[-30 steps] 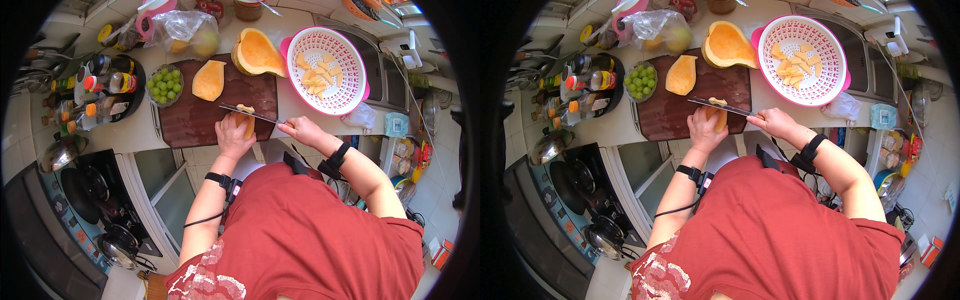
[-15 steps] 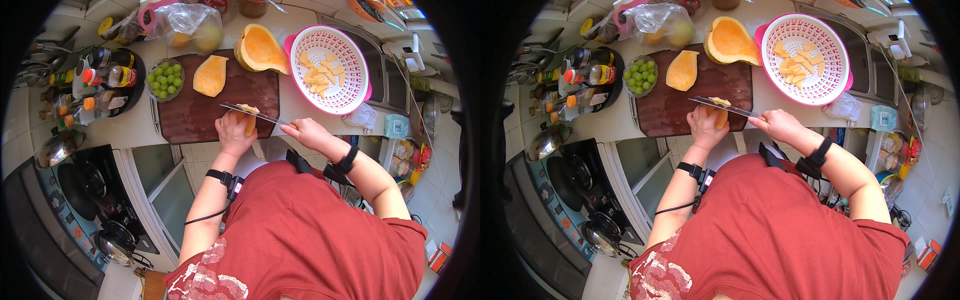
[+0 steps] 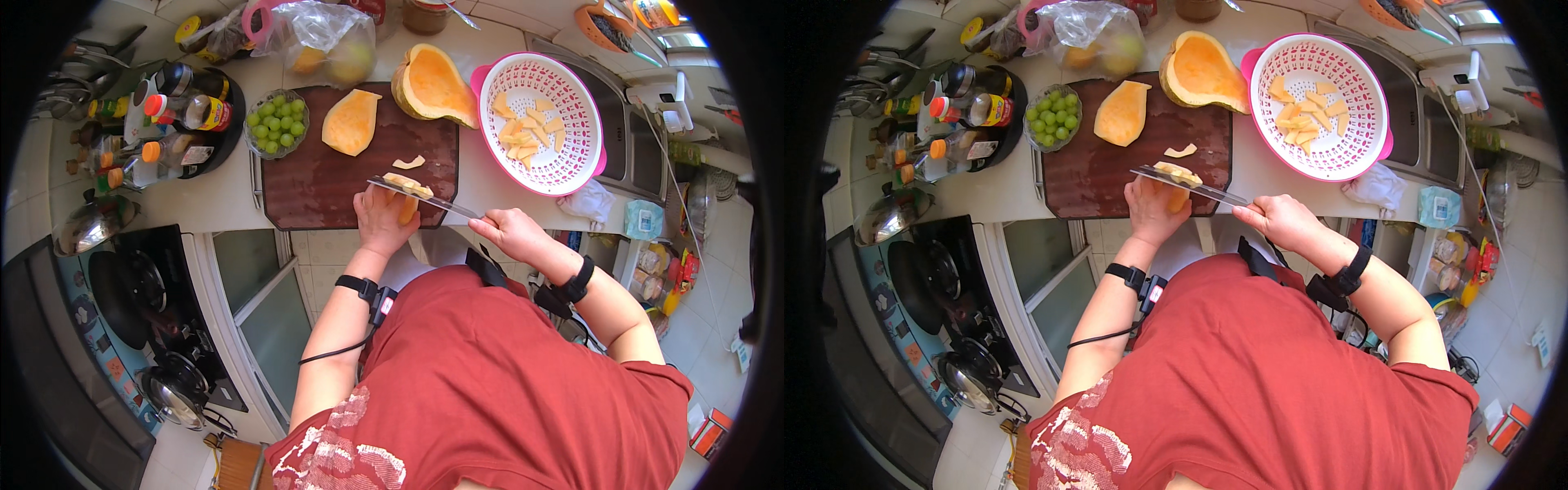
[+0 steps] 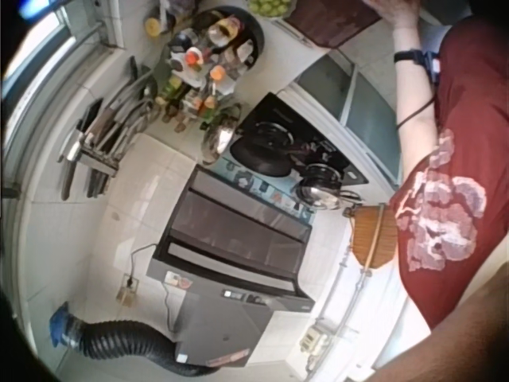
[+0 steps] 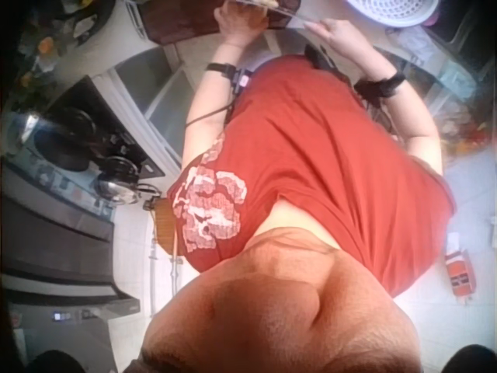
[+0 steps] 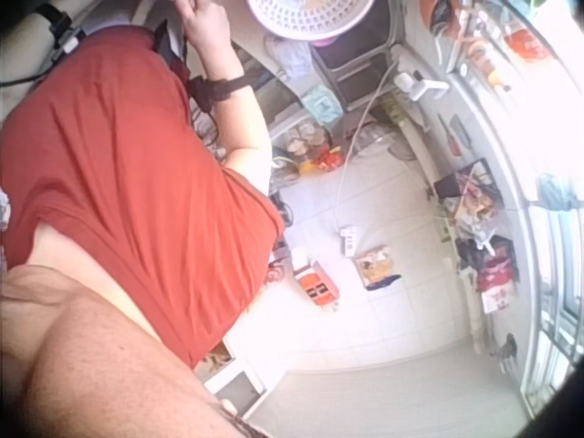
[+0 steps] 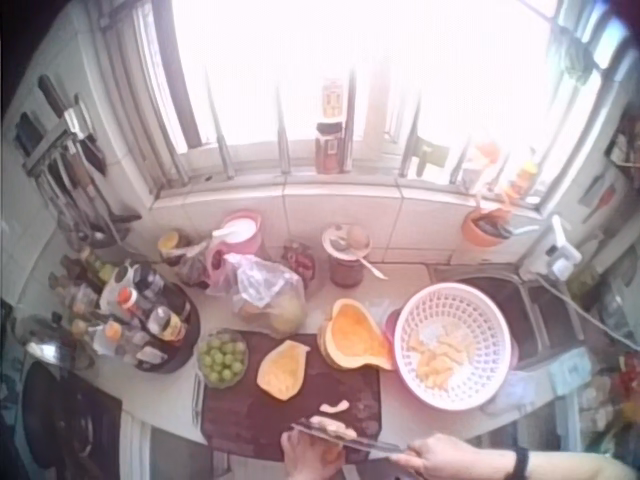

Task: The person slices a peeled orange-fleshed squash into thin strips on a wooden cutting board using a large knife. The strips are transferred into a pink colander. The person briefly moves to a nearby trash bin to discard a small piece before resuming slicing.

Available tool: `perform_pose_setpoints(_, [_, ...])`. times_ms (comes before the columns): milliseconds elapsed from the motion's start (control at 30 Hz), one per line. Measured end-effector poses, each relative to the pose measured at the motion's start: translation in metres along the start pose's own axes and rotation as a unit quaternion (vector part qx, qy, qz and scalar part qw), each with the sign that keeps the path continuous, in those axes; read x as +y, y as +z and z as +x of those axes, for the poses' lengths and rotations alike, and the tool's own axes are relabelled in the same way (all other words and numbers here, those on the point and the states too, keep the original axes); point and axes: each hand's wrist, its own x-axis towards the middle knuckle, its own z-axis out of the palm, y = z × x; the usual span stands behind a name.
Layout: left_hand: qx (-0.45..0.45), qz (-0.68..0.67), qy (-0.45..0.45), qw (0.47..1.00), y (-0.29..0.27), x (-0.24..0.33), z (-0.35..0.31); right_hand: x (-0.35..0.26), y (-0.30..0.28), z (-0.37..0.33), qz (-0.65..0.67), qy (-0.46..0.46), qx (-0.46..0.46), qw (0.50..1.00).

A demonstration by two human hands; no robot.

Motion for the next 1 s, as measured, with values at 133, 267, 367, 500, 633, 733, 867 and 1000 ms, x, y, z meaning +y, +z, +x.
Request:
perform_pose_setpoints(133, [0.024,-0.027,0.0,0.999,0.0,0.0,0.003,0.0,0.008,0.008,-0.003,0.016,-0.003,1.0])
perform_pose_setpoints(267, [0.034,-0.027,-0.001,0.999,0.002,0.0,0.001,0.003,0.022,0.028,-0.033,0.021,0.015,0.999])
perform_pose_setpoints(367, [0.041,-0.013,-0.001,0.999,0.005,-0.002,-0.002,0.007,0.028,0.042,-0.034,0.024,0.002,0.999])
perform_pose_setpoints(500, [0.075,-0.05,0.022,0.996,0.009,-0.007,-0.001,0.009,0.02,0.043,0.001,0.007,0.004,1.0])
perform_pose_setpoints(633, [0.081,-0.041,0.011,0.996,0.01,-0.007,-0.007,-0.001,0.007,0.018,-0.003,0.016,-0.029,0.999])
perform_pose_setpoints(733, [0.096,-0.045,0.015,0.994,0.011,-0.006,-0.008,-0.009,0.001,0.002,-0.011,0.029,-0.032,0.999])
perform_pose_setpoints(867, [0.103,-0.061,0.013,0.993,0.013,-0.007,-0.008,-0.01,0.007,0.007,-0.012,0.045,-0.022,0.999])
perform_pose_setpoints(1000, [0.091,-0.067,0.009,0.994,0.015,-0.008,-0.009,-0.003,0.022,0.029,-0.025,0.036,-0.003,0.999])
